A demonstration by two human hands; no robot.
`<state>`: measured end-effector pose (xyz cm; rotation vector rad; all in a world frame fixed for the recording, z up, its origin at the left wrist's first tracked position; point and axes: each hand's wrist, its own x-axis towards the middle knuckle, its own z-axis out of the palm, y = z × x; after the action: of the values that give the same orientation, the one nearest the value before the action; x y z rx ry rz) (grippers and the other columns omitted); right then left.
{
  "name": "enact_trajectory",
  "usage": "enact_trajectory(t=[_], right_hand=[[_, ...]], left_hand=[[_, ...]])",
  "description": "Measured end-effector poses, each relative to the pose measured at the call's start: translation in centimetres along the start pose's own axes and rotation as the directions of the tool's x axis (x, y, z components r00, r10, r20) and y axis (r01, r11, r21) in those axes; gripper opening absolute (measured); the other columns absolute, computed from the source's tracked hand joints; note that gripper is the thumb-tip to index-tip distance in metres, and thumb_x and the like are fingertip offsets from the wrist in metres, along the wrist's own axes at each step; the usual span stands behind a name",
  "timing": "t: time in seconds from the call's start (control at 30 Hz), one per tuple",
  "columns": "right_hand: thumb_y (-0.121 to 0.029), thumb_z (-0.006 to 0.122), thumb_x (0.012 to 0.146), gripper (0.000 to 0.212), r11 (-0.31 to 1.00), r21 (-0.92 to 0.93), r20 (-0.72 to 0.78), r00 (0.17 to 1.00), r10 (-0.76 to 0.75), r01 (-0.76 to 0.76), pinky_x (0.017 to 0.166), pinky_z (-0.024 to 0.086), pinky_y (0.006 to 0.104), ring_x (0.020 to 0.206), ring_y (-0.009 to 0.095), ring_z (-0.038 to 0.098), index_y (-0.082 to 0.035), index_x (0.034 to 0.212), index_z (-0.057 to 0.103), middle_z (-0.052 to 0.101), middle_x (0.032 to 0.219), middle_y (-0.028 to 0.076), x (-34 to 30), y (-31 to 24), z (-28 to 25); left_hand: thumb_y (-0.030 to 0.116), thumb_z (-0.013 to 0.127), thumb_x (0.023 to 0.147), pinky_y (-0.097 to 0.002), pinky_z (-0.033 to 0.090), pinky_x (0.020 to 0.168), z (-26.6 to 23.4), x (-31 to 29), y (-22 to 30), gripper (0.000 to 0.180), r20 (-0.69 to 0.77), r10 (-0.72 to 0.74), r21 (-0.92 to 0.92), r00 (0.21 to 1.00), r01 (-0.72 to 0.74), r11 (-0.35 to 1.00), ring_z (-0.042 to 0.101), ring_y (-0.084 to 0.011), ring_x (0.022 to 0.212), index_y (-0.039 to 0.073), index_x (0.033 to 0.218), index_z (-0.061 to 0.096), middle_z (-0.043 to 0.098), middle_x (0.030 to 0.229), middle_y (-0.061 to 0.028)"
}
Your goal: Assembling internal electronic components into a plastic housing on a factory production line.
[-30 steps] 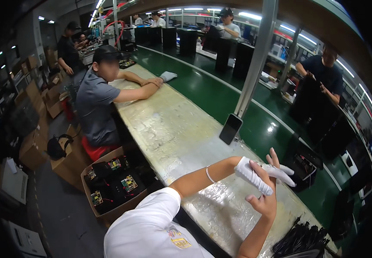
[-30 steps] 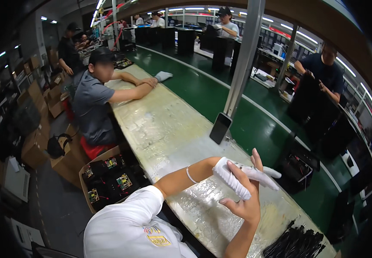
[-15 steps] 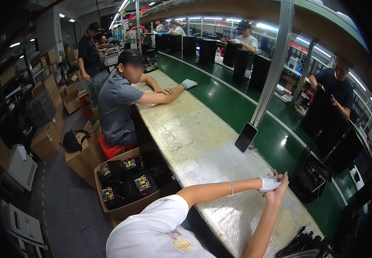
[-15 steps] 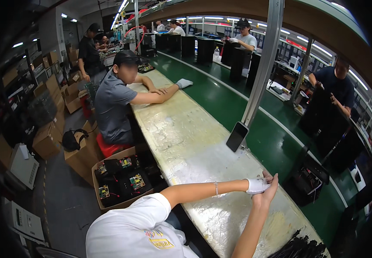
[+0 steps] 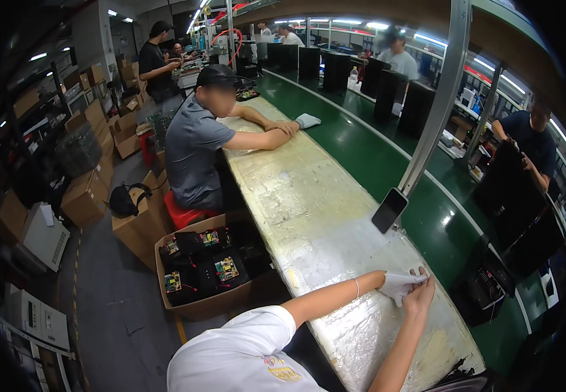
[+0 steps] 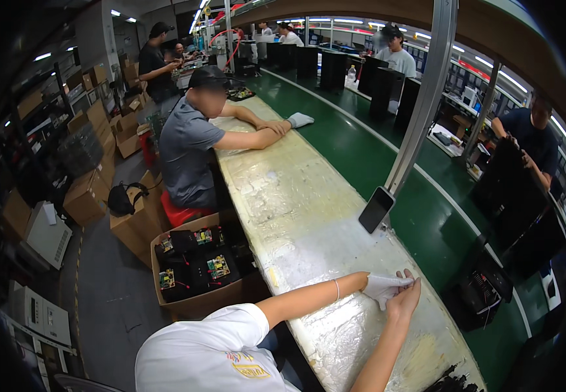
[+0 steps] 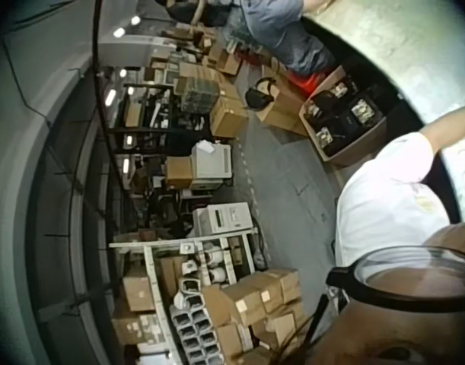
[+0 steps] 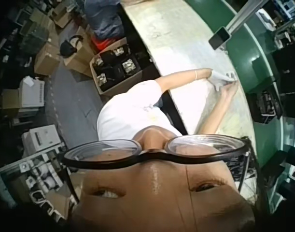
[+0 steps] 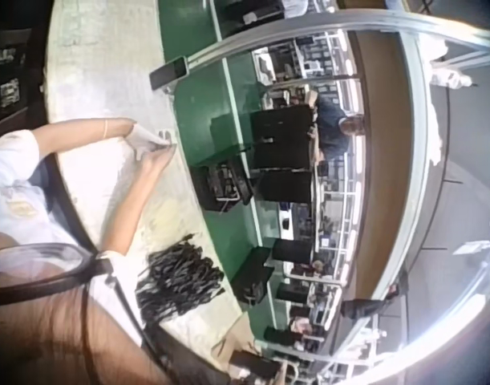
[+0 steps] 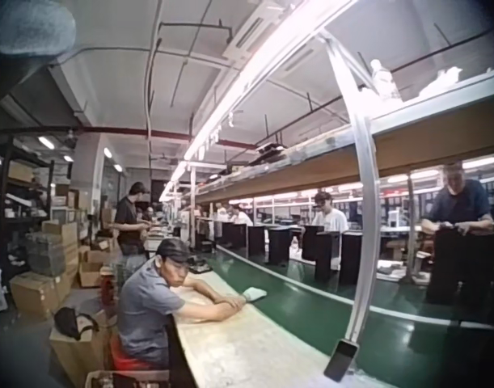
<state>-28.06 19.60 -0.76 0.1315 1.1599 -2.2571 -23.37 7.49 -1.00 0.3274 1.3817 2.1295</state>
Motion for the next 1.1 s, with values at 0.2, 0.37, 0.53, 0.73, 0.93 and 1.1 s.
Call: enact_trajectory(t=[0.2,0.37,0.53,0.73,0.93,1.1], right_hand=[[-0.044,0.036,0.1,0.049,0.995,-0.102,0.072,0.997,0.01,-0.003,0.104,0.032,0.0392,0.115,0.024,0.048,-0.006,0.123,0.057,0.055,0.126,0.015,0.3,0.0,-0.2],[-0.05,0.042,0.097,0.051,0.981,-0.188,-0.028,0.999,0.043,-0.048,0.101,0.032,0.0437,0.116,0.024,0.046,-0.009,0.124,0.057,0.056,0.127,0.008,-1.4,-2.6,1.0],[-0.022,0.051,0.098,0.031,0.116,-0.827,0.334,0.646,-0.686,0.551,0.103,0.035,0.0392,0.127,0.035,0.044,0.002,0.116,0.06,0.047,0.137,0.022,0.8,-2.1,-0.5],[-0.014,0.042,0.099,0.035,-0.362,-0.814,0.568,0.49,-0.661,0.455,0.11,0.03,0.0464,0.133,0.044,0.036,0.007,0.126,0.05,0.042,0.139,0.032,4.1,3.1,-4.5],[-0.01,0.039,0.097,0.036,-0.279,-0.811,0.582,0.668,-0.464,0.514,0.108,0.033,0.0457,0.126,0.042,0.044,0.007,0.127,0.049,0.051,0.132,0.027,2.6,4.3,-2.7],[-0.01,0.04,0.097,0.035,-0.314,-0.813,0.581,0.65,-0.49,0.49,0.106,0.036,0.044,0.122,0.041,0.048,0.006,0.125,0.052,0.053,0.129,0.025,2.8,3.4,-3.1]], left_hand=[[0.061,0.04,0.096,-0.0334,0.048,0.076,0.2,-0.4,0.0,0.065,-0.238,0.15,-0.094,0.96,-0.176,0.98,0.06,-0.0166,0.094,0.013,0.139,0.042,0.053,0.116,-0.0018],[0.06,0.043,0.096,-0.0354,0.049,0.075,-1.3,1.1,-1.2,0.062,-0.395,0.335,-0.121,0.855,-0.41,0.904,0.06,-0.0184,0.094,0.013,0.137,0.044,0.055,0.112,-0.0025],[0.037,0.05,0.094,-0.041,0.051,0.077,-5.1,-0.1,-1.8,0.039,-0.407,0.682,0.77,0.607,-0.173,0.614,0.062,-0.0278,0.096,0.009,0.122,0.057,0.057,0.118,-0.0115],[0.025,0.049,0.088,-0.049,0.04,0.099,-2.4,1.0,-2.7,0.036,-0.34,0.696,0.905,0.633,0.421,0.06,0.054,-0.0355,0.115,0.005,0.114,0.062,0.056,0.125,-0.019],[0.029,0.046,0.09,-0.0497,0.024,0.112,-3.4,1.3,-3.8,0.041,-0.378,0.758,0.883,0.532,0.452,0.124,0.039,-0.0344,0.134,0.008,0.122,0.061,0.048,0.14,-0.016],[0.032,0.044,0.091,-0.0507,0.019,0.113,-2.5,1.6,-2.7,0.044,-0.419,0.709,0.871,0.567,0.471,0.138,0.035,-0.0337,0.136,0.01,0.125,0.06,0.045,0.144,-0.0133]])
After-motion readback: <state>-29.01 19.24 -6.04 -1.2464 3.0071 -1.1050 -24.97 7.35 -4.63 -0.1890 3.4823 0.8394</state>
